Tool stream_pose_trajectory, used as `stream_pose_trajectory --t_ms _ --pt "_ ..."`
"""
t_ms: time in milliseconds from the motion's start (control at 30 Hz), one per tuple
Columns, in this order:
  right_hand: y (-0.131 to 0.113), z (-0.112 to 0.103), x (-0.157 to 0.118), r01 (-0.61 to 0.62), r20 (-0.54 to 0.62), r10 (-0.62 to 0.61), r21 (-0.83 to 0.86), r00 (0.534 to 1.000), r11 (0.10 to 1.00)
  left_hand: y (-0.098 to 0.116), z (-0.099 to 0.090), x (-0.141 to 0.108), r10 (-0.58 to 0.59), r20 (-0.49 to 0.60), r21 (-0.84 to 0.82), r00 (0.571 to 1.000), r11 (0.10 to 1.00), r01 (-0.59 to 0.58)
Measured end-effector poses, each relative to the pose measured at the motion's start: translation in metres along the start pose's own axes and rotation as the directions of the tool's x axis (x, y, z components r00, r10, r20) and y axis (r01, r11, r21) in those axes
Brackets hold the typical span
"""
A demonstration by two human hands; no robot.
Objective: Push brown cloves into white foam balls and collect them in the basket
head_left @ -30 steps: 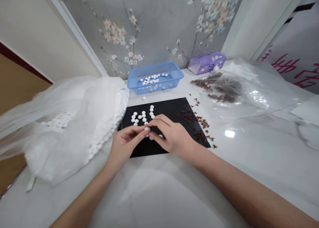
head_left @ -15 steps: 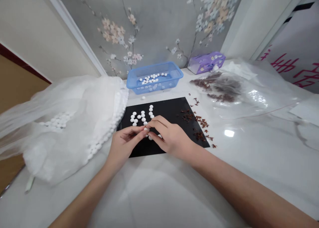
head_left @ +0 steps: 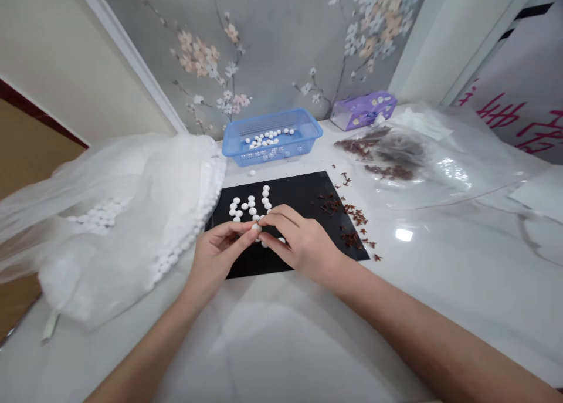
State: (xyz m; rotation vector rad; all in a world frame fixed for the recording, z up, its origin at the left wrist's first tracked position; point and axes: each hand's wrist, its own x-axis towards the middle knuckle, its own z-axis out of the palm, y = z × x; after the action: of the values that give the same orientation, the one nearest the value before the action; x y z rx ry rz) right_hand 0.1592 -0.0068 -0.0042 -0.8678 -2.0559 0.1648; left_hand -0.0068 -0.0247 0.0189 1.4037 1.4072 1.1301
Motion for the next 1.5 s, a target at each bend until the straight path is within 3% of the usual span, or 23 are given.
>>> stream_pose_trajectory --t_ms 233,600,700,833,967,1033,1167,1333,1433,1500 --pt "-0.002 0.000 0.000 0.016 -0.027 -0.015 0.043 1.000 0.999 -0.002 -0.001 0.000 0.010 0.020 -0.038 1.000 0.999 -0.009" --pt "-0.001 0.000 0.000 -0.042 0.099 0.032 0.101 0.995 0.994 -0.004 -0.002 0.001 -0.016 0.004 0.019 1.000 1.000 0.016" --pt "0.000 -0.002 0.002 -0.028 0.123 0.022 0.048 0.992 0.998 -0.003 -0.001 0.002 -0.014 0.017 0.008 1.000 1.000 0.014" --pt "0.004 -0.011 0.009 -0.004 0.258 0.030 -0.100 0.966 0.995 0.002 0.001 0.003 -0.019 0.024 0.058 1.000 0.998 0.018" --pt "0.018 -0.026 0.017 -0.079 0.287 0.173 -0.311 0.942 0.947 0.004 -0.002 0.006 -0.038 -0.039 0.084 0.999 0.996 0.041" --pt "0.028 -0.033 0.019 -0.189 0.252 0.328 -0.453 0.910 0.872 0.002 -0.004 0.008 -0.079 -0.051 0.058 0.996 0.995 0.082" --pt "0.043 -0.038 0.017 -0.375 0.189 0.604 -0.632 0.774 0.678 -0.001 -0.007 0.009 -0.151 -0.029 0.007 0.988 0.988 0.151" --pt "0.045 -0.039 0.017 -0.399 0.245 0.653 -0.623 0.717 0.673 0.001 -0.007 0.009 -0.144 -0.028 0.060 0.989 0.988 0.146" --pt "0.043 -0.041 0.019 -0.417 0.272 0.677 -0.615 0.684 0.669 0.001 -0.007 0.010 -0.037 -0.051 0.269 0.998 0.962 0.049" --pt "0.043 -0.044 0.020 -0.429 0.285 0.680 -0.598 0.675 0.677 -0.001 -0.009 0.010 0.095 -0.052 0.481 0.994 0.875 -0.058"
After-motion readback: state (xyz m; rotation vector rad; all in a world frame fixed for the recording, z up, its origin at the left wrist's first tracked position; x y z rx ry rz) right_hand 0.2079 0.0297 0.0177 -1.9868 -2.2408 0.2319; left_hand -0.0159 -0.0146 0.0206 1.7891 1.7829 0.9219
